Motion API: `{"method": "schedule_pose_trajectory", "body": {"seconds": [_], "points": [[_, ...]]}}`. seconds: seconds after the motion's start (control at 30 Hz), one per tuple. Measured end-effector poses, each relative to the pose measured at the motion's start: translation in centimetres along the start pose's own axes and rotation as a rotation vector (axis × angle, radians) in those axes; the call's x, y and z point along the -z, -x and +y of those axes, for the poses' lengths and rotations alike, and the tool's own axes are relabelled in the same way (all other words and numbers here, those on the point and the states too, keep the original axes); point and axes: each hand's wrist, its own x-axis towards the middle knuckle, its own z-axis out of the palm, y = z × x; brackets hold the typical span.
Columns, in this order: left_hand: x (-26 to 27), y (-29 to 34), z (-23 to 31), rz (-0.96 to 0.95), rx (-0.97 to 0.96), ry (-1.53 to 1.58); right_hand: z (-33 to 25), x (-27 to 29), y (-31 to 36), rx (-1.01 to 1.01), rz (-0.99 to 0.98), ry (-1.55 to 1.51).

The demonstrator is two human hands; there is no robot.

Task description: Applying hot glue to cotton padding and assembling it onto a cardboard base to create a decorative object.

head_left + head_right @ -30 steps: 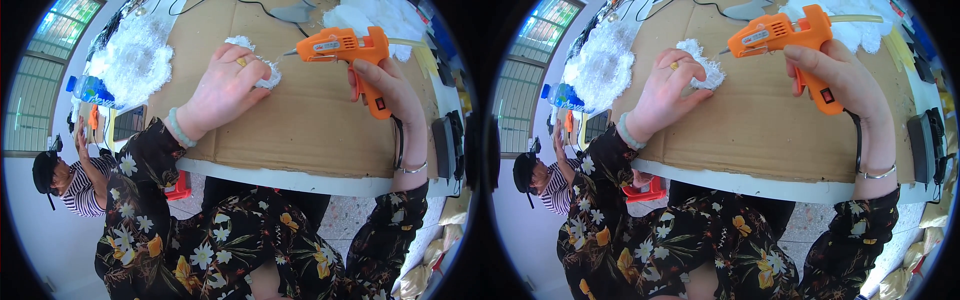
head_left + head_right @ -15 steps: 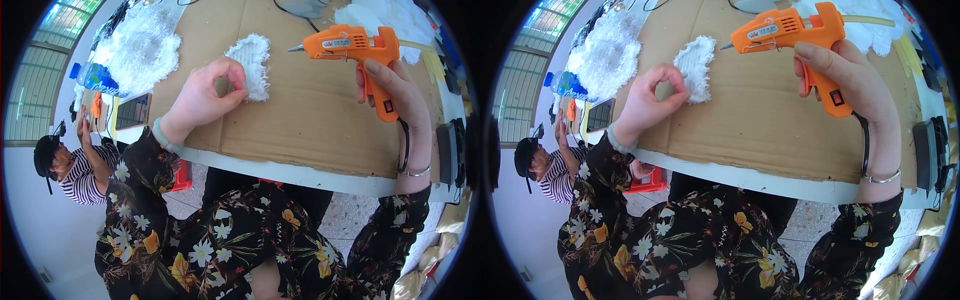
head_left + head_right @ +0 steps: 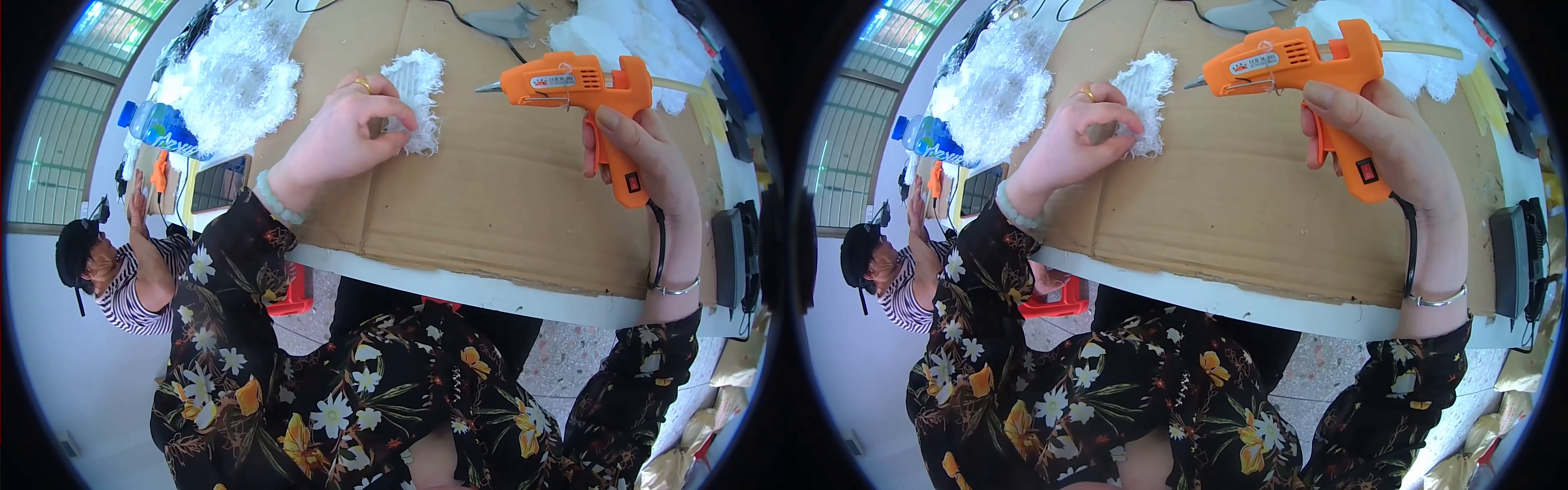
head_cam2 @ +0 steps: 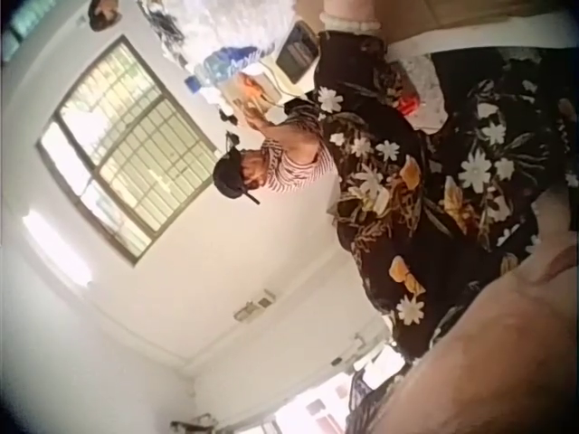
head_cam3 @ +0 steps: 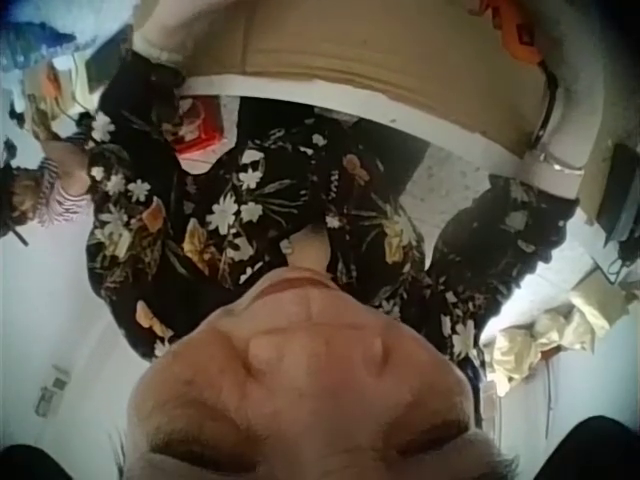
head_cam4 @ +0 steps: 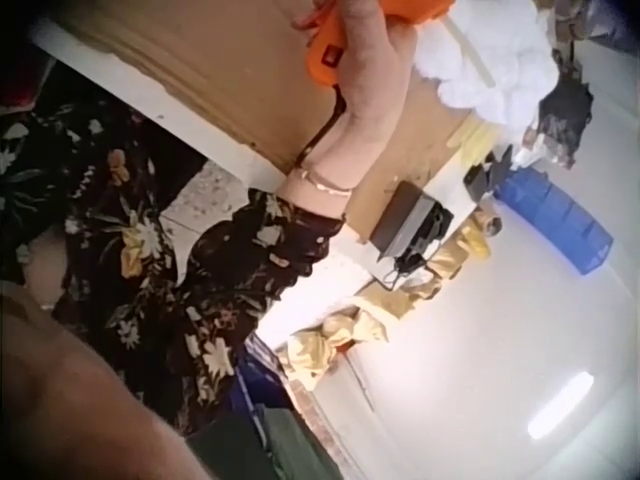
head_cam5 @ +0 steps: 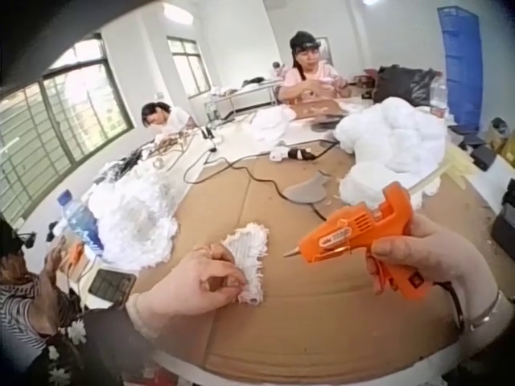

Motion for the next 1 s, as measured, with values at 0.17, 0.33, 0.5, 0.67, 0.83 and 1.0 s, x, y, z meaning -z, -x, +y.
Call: {"method": "schedule_pose_trajectory", "body": {"seconds": [0.17,0.33,0.5,0.67,0.83,1.0], "points": [[3.3,1.8,0.5,0.005,0.058,0.016,-0.8,-0.3,-0.4,0.067,-0.089,0.003],[1.6,-0.7,-1.0,0.131,0.181,0.129,1.0,0.4,-0.5,0.032,0.032,-0.025],[2.7,1.0,3.6,0.226,-0.015,-0.172,-0.1,-0.1,-0.6,0.091,-0.03,-0.027],[0.4,0.8,4.4,0.202,-0.095,-0.35,0.1,-0.2,-0.4,0.108,-0.034,-0.003],[-0.6,1.2,3.0,0.177,-0.14,-0.386,0.2,-0.6,-0.2,0.1,0.003,-0.035],[0.0,1.3,2.3,0.147,0.012,-0.301,-0.2,-0.5,-0.2,0.114,-0.036,-0.012]]}}
